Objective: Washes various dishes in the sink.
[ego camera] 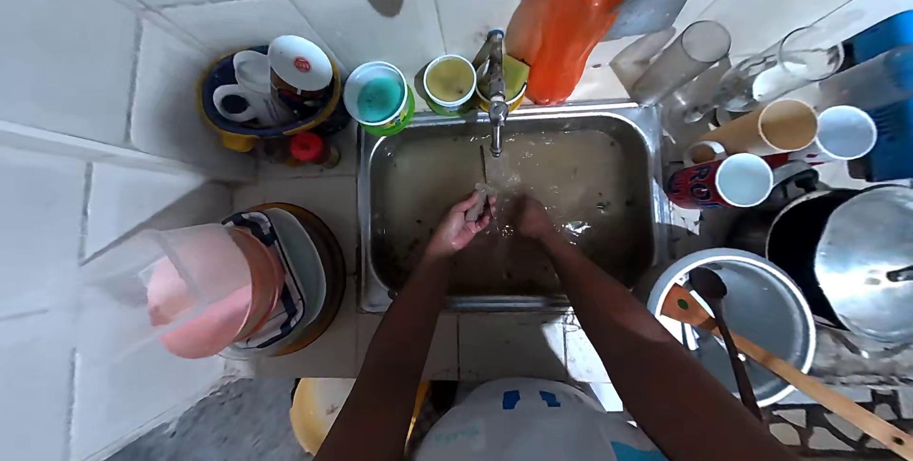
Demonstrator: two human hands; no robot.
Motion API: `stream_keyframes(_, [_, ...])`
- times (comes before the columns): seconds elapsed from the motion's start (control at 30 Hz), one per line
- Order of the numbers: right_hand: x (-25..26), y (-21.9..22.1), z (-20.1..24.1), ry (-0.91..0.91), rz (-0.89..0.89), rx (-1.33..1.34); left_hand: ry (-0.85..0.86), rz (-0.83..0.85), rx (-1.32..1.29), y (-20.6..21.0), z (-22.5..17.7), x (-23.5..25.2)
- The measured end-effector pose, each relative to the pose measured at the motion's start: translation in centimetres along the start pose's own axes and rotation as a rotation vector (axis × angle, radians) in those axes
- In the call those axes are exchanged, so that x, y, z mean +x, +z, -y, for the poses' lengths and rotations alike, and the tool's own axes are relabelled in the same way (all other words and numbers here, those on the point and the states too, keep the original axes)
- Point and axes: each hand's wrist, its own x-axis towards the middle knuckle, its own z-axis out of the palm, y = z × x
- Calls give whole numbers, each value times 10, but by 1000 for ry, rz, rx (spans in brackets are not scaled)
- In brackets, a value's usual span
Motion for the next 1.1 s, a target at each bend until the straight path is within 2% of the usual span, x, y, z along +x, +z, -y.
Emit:
stream_keyframes(0.07, [5,-3,2,-109,-222,141,-32,7,-33,0,2,-3])
stream_keyframes(0.13, [7,-6,10,-280,-323,118,-76,24,-24,-1,5,-5])
stream_keyframes(0.27, [13,-13,13,-621,-290,-271,-157,82,92,-3,9,-12])
stream_keyframes(0.37, [10,-36,10,-675,-118,-555,-183,102,240,-5,7,-19])
stream_keyframes(0.43, [-5,-58,10,-598,21,-713,-128,25,507,-9,9,-22])
stream_keyframes(0.5, [-29,-88,16,-437,156,-849,-62,-59,879,-12,5,-25])
stream_keyframes(0.57, [-71,-125,21,-268,255,-858,-65,-127,1179,-13,3,-30])
stream_keyframes(0.63, [-126,-164,16,-156,247,-804,-87,-139,1493,-18,6,-31])
stream_keyframes(0.7, [-185,-195,-6,-112,143,-798,-144,-143,1725,-15,3,-36])
stream_keyframes(0.77, [-239,-213,-41,-91,47,-789,-178,-179,1843,-8,5,-41])
stream_keyframes(0.8, [-264,-218,-51,-21,68,-780,-157,-197,1868,-3,8,-42])
stream_keyframes(0.87, [-297,-223,-67,161,173,-777,2,-202,1883,8,19,-35])
stream_keyframes(0.93, [-310,-219,-77,283,246,-755,161,-152,1886,25,31,-15])
stream_keyframes(1.0, [-309,-208,-86,340,273,-745,239,-29,1938,35,48,12])
stream_keyframes(1.1, [-297,-189,-101,348,166,-712,105,186,2039,47,69,34])
